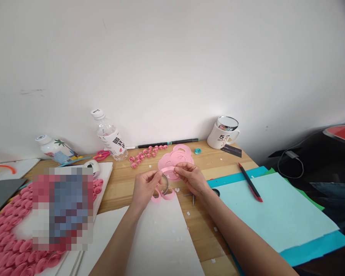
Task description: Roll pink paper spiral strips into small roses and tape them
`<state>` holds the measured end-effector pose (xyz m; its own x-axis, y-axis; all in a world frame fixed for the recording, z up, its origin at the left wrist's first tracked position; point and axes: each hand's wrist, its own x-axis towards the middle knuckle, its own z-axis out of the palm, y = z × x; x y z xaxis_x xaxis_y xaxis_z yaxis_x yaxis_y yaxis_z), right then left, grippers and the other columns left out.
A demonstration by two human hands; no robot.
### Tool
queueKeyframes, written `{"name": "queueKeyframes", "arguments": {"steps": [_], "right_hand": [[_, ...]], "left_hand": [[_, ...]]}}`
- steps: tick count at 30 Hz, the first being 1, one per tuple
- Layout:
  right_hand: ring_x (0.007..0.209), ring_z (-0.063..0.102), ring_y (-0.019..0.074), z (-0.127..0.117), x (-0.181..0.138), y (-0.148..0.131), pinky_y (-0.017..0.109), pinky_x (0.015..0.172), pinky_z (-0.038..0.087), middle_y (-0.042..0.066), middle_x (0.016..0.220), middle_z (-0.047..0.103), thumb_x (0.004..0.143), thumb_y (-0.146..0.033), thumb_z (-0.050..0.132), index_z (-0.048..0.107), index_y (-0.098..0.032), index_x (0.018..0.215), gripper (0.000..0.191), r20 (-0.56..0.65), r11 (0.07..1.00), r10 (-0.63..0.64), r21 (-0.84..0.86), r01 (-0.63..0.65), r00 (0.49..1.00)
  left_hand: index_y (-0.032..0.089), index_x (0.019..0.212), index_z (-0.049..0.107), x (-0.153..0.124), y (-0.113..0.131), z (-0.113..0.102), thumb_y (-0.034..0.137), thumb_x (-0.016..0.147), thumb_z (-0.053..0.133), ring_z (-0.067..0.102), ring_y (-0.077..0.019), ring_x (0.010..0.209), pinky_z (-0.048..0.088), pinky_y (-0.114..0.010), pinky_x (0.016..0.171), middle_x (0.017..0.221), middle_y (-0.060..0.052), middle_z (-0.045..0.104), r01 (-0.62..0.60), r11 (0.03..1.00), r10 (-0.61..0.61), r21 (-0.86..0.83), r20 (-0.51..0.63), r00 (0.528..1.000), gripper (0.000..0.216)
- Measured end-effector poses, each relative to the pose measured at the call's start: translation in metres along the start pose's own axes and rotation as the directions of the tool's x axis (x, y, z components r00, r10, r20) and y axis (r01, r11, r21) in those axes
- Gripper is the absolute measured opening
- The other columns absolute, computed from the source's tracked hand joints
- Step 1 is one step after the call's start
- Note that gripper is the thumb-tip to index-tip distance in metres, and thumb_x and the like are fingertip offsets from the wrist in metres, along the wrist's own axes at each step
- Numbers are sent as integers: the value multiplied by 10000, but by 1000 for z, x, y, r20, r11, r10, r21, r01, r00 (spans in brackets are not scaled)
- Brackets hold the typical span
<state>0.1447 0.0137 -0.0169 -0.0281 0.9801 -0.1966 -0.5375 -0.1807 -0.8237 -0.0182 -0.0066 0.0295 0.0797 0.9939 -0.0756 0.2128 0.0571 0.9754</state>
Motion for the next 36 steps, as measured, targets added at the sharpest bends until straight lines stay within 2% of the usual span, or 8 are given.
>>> {"name": "queueKeyframes", "arguments": {"steps": [5,8,15,24,36], "right_hand": [[528,524,64,1,0,0,211,560,456,-29,581,619,508,-248,798,662,-178,611,185,-3,999,-35,-19,35,999],[553,534,73,1,0,1,221,590,467,-21,596,628,514,-257,795,674,-180,609,172,-3,999,-53,-13,53,999],[734,614,107,-2,2,2,241,765,491,33,876,699,571,-258,766,710,-187,754,205,75,1000,-20,2,20,997],[638,624,88,-3,2,1,204,675,517,10,751,703,541,-208,784,694,-181,763,241,21,999,13,47,-14,1000],[600,610,70,-2,1,3,165,612,495,-3,661,684,529,-205,790,679,-162,720,225,18,1000,16,26,-17,1000]], "left_hand": [[147,483,514,-1,3,0,421,715,564,413,-52,346,311,-153,320,496,24,492,-5,1000,5,13,-8,1000,362],[148,483,524,-1,4,0,423,715,563,395,-49,339,300,-154,316,480,25,491,-1,1000,1,23,-14,1000,362],[151,485,527,-2,4,0,418,720,568,406,-49,333,301,-160,333,457,41,504,6,1000,-6,5,-32,999,357],[153,492,528,-2,4,0,412,720,569,414,-50,343,308,-168,337,492,37,520,4,1000,-4,3,-29,1000,348],[148,502,525,-1,4,1,408,722,563,407,-44,341,292,-159,331,506,41,498,14,1000,-14,4,-37,999,343]]}}
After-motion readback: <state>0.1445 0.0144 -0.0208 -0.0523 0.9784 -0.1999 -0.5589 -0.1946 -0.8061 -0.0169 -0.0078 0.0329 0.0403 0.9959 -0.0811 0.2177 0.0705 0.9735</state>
